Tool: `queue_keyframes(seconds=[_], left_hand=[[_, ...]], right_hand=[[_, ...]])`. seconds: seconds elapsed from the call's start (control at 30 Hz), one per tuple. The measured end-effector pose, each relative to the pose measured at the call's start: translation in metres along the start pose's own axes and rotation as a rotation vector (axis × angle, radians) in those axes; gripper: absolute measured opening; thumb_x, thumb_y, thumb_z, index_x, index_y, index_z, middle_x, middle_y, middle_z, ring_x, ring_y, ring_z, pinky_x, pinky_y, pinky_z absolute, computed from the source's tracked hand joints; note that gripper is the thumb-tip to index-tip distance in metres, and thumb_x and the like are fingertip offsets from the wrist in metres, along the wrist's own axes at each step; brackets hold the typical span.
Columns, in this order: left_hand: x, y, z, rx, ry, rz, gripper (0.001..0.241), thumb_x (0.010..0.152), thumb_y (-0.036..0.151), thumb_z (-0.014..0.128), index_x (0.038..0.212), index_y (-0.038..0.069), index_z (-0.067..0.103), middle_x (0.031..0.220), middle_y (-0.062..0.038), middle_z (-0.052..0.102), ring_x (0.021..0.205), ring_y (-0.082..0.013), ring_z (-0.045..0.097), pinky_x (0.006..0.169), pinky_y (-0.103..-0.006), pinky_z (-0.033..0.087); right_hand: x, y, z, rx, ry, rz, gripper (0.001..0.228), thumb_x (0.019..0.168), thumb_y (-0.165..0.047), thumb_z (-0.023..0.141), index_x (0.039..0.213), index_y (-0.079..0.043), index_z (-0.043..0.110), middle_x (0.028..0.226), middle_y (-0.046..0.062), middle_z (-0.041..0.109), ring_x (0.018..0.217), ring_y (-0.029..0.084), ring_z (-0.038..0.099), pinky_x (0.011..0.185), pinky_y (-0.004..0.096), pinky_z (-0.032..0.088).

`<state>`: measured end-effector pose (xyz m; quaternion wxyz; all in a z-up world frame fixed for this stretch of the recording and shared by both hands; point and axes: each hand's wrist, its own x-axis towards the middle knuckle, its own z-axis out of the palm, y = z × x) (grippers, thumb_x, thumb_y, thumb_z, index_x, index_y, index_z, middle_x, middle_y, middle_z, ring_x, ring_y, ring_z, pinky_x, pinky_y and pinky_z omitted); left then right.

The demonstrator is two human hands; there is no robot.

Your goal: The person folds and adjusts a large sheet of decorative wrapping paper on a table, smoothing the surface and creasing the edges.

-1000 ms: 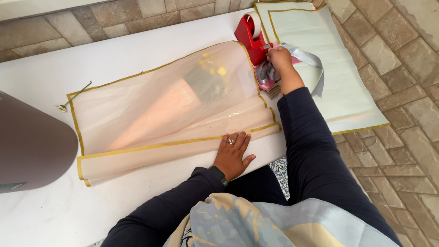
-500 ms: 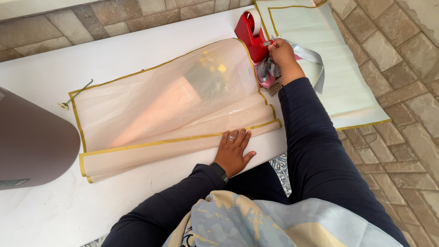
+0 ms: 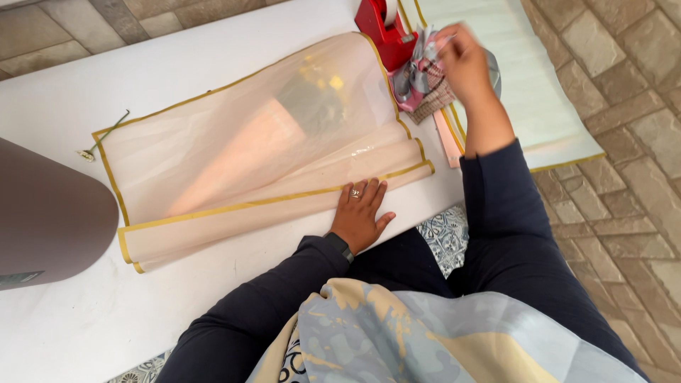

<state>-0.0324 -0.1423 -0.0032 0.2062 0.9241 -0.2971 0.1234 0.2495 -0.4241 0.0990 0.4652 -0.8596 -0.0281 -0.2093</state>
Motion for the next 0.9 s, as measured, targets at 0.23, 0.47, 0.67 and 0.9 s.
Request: queue_keyframes(seconds=[0.23,0.47,0.67,0.9], left_hand=[[0.000,0.000,0.003,0.035,-0.084,-0.037,0.075,0.104,0.062,0.029,0.154,0.008,0.041,0.149,-0.013,0.045,0.138,-0.0341,0.044,0.120,-0.0539,0.022],[0.000,0.001,-0.002,0.056,-0.091,-0.043,0.073,0.104,0.063,0.028,0.153,0.011,0.043,0.149,-0.013,0.046,0.140,-0.0311,0.042,0.121,-0.0517,0.021],[0.000,0.001,-0.001,0.062,-0.046,-0.050,0.074,0.103,0.065,0.029,0.153,0.011,0.043,0.152,-0.014,0.040,0.140,-0.0309,0.042,0.121,-0.0518,0.022],[0.000,0.000,0.002,0.079,-0.081,-0.042,0.075,0.103,0.064,0.027,0.154,0.011,0.041,0.154,-0.013,0.040,0.139,-0.0307,0.043,0.121,-0.0518,0.021]], right_hand=[[-0.164,-0.063,0.016,-0.136,-0.760,-0.147,0.014,0.101,-0.019,0.068,0.113,-0.014,0.073,0.097,0.018,0.072,0.097,0.039,0.068,0.091,0.053,0.051],[-0.194,-0.036,0.029,-0.463,-0.836,-0.238,0.011,0.101,-0.030,0.065,0.106,-0.024,0.073,0.087,0.007,0.070,0.093,0.032,0.068,0.087,0.047,0.050],[-0.204,-0.042,0.031,-0.549,-0.787,-0.346,0.011,0.099,-0.028,0.067,0.109,-0.025,0.073,0.085,0.006,0.068,0.090,0.028,0.067,0.086,0.042,0.047],[-0.208,-0.034,0.031,-0.609,-0.760,-0.422,0.018,0.099,-0.024,0.067,0.116,-0.023,0.073,0.083,0.008,0.068,0.087,0.027,0.066,0.085,0.041,0.047]])
